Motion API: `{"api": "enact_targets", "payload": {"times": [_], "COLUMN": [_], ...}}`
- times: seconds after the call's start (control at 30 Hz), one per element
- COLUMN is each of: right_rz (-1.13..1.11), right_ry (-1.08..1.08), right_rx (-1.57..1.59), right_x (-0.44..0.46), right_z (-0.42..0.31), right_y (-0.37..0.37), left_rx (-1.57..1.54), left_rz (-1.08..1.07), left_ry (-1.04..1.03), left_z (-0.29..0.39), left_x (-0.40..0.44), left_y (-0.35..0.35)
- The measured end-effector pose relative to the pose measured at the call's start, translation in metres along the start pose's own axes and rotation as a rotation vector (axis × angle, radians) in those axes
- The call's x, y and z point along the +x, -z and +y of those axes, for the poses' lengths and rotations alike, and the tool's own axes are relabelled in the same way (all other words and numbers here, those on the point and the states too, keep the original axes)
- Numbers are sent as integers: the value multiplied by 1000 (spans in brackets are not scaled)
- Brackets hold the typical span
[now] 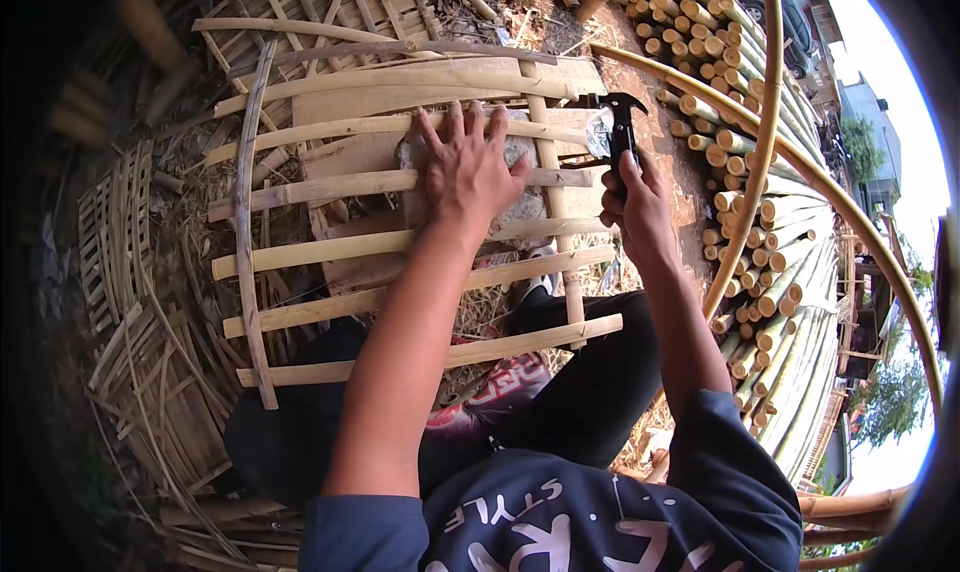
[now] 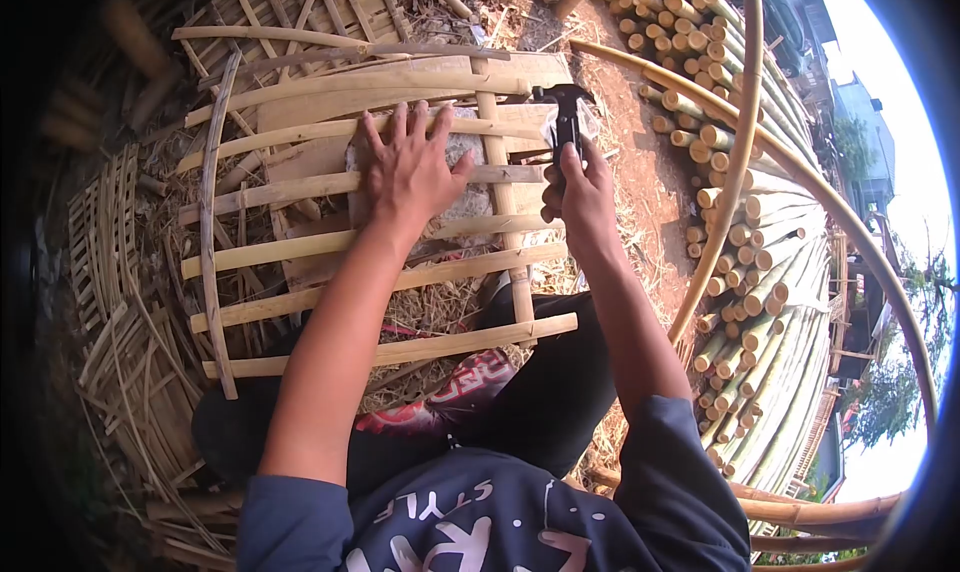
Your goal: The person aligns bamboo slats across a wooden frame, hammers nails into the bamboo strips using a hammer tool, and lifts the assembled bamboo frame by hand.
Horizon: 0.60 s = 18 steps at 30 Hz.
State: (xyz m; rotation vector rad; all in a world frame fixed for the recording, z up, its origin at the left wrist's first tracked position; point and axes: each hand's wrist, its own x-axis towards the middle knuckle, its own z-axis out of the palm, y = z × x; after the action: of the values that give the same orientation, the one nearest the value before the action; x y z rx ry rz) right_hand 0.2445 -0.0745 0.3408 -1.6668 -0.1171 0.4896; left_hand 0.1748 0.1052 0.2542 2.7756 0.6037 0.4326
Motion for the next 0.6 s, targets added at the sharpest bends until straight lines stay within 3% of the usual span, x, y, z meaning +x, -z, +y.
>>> {"api": "enact_targets", "payload": {"times": [0.03, 0.13, 0.17, 0.27, 0.3, 0.33, 0.4, 0.47, 0.53, 0.57, 0.6], "right_rz": [46, -248, -177, 47, 79, -107, -92, 0, 93, -84, -165], "right_ry": [99, -153, -103, 164, 139, 8, 79, 214, 243, 295, 102], "right_rx": [14, -340, -428, -272, -454, -622, -622, -198, -398, -901, -765], "right_x": [4, 5, 1, 11, 8, 11, 15, 16, 14, 21, 12], "right_z": [6, -2, -8, 4, -2, -8, -2, 2, 11, 12, 6], "right_y": [-1, 7, 5, 5, -2, 6, 8, 9, 4, 18, 12], "left_rx": [1, -5, -7, -1, 1, 1, -2, -2, 10, 10, 6], "left_rz": [14, 21, 19, -1, 3, 9, 2, -6, 0, -3, 1], "left_ry": [3, -16, -20, 6, 0, -11, -23, -9, -10, -17, -22], "left_z": [-2, 1, 1, -2, -2, -1, 2, -1, -3, -1, 1], "left_x": [2, 1, 1, 2, 1, 0, 3, 1, 2, 1, 2], "left_y": [-1, -3, -4, 1, 0, -1, 0, 1, 0, -1, -3]}}
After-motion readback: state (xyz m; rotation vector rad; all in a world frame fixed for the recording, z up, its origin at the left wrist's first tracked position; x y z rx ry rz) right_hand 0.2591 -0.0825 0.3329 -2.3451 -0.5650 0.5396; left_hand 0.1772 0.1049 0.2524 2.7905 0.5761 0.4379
